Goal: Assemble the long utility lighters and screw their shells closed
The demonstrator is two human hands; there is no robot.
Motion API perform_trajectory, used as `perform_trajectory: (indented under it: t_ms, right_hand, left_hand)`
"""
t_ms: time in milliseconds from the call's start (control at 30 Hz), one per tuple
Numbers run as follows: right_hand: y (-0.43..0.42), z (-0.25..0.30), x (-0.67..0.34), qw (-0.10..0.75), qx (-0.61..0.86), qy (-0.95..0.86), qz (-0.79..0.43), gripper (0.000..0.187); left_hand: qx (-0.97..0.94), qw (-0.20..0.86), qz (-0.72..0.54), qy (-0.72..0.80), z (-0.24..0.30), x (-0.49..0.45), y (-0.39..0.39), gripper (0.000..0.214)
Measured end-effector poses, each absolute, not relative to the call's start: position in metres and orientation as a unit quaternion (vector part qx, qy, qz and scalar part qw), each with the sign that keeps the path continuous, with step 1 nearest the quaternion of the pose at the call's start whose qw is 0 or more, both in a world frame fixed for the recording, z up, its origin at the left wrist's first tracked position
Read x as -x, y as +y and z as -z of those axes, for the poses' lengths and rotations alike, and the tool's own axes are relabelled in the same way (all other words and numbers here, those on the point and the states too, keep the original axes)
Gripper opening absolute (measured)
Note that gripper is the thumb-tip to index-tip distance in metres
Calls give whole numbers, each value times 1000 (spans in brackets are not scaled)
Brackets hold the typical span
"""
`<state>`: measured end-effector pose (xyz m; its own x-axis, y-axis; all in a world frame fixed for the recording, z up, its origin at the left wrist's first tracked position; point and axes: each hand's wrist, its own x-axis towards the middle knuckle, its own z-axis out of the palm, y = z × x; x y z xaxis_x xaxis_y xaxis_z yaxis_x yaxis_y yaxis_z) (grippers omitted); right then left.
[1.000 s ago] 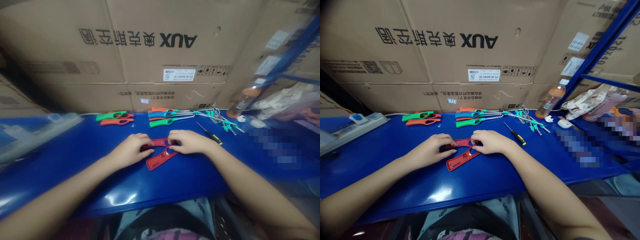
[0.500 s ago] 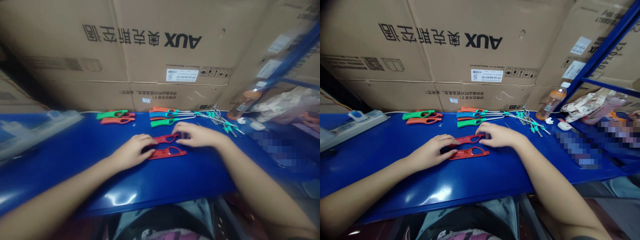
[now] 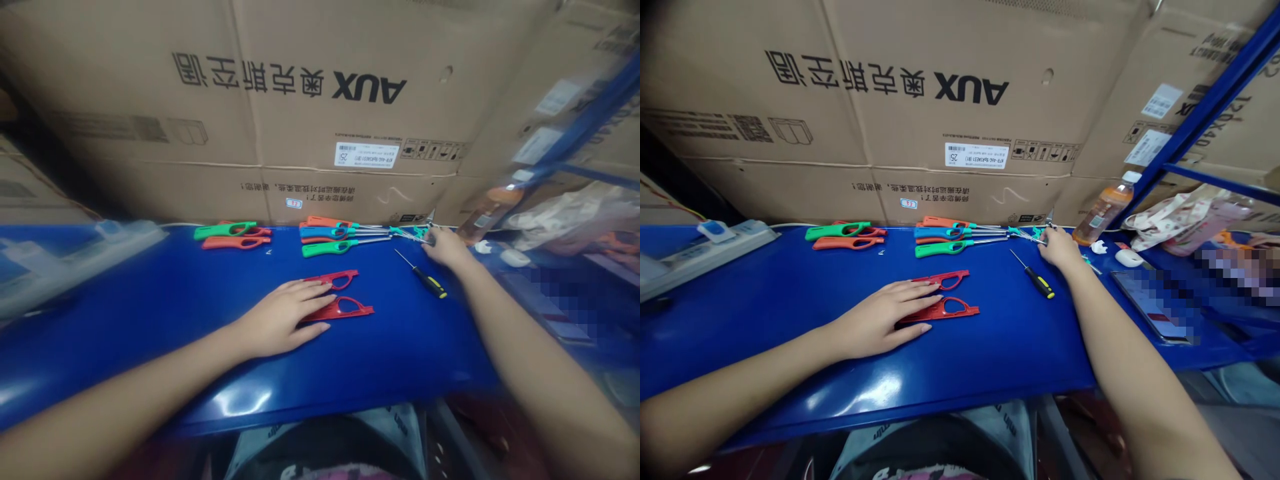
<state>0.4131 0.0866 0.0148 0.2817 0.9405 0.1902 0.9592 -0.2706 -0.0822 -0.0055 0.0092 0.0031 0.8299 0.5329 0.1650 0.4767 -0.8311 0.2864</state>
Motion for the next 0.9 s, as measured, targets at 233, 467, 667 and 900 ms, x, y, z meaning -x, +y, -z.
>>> perform_trajectory:
  t_ms: [233,467,667,900]
  right_hand:
    - [84,-23,-421,234,778,-580,69,14]
    - [59,-60,-369,337,649,-681,49,14]
    - [29,-59,-304,267,501,-821,-67,15]
    - [11,-28,-269,215,448,-846,-192,18]
  left_hand:
    - [-943,111,-161,271,-2,9,16,39]
    - [-942,99,-164,275,-6,17,20,38]
    - [-938,118,-162,282,-13,23,22,32]
    - [-928,111,-199,294,-5,20,23,33]
